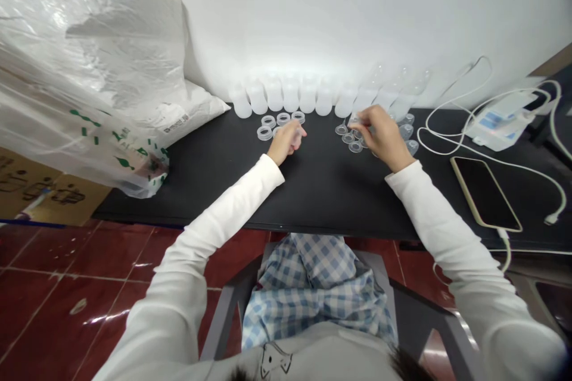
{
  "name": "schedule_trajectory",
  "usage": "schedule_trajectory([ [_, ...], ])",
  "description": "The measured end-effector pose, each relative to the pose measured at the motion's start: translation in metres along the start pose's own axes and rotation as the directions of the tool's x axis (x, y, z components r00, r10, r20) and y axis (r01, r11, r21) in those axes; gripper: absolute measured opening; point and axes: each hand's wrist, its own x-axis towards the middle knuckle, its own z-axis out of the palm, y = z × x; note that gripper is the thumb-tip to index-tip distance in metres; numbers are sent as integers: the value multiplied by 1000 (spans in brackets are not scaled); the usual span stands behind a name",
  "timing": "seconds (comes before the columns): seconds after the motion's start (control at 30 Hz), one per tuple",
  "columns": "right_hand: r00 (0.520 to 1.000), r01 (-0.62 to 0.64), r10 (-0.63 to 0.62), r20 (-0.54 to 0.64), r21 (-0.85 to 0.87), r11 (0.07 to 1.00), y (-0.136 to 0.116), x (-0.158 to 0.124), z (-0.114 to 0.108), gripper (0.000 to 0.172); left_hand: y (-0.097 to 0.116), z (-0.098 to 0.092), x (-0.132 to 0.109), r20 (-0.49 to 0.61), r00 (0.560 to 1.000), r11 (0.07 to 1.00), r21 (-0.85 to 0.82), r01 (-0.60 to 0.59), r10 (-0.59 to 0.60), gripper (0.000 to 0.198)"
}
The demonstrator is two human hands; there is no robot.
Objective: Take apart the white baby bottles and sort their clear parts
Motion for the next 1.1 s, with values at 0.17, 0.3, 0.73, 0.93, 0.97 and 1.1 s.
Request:
schedule_trajectory([
  [0.17,984,-156,156,81,-8,988,45,26,-2,29,-13,-43,19,-303,885,929,5,-369,354,66],
  [0.3,947,-197,211,241,-79,977,66,57,9,29,-24,-86,37,-520,738,902,199,-384,429,71],
  [0.73,763,-237,338,551,-247,939,66,91,27,24,-19,-116,26,-604,770,813,544,209,206,20],
  [0.93,687,-147,383,618,-398,906,54,88,37,27,-15,-115,21,-544,821,789,576,215,173,21],
  [0.97,677,-126,377,632,-405,906,52,87,37,26,-15,-115,21,-533,828,785,583,210,175,21],
  [1.1,730,-107,333,597,-381,918,46,91,23,27,-15,-115,21,-493,852,779,598,188,173,19],
])
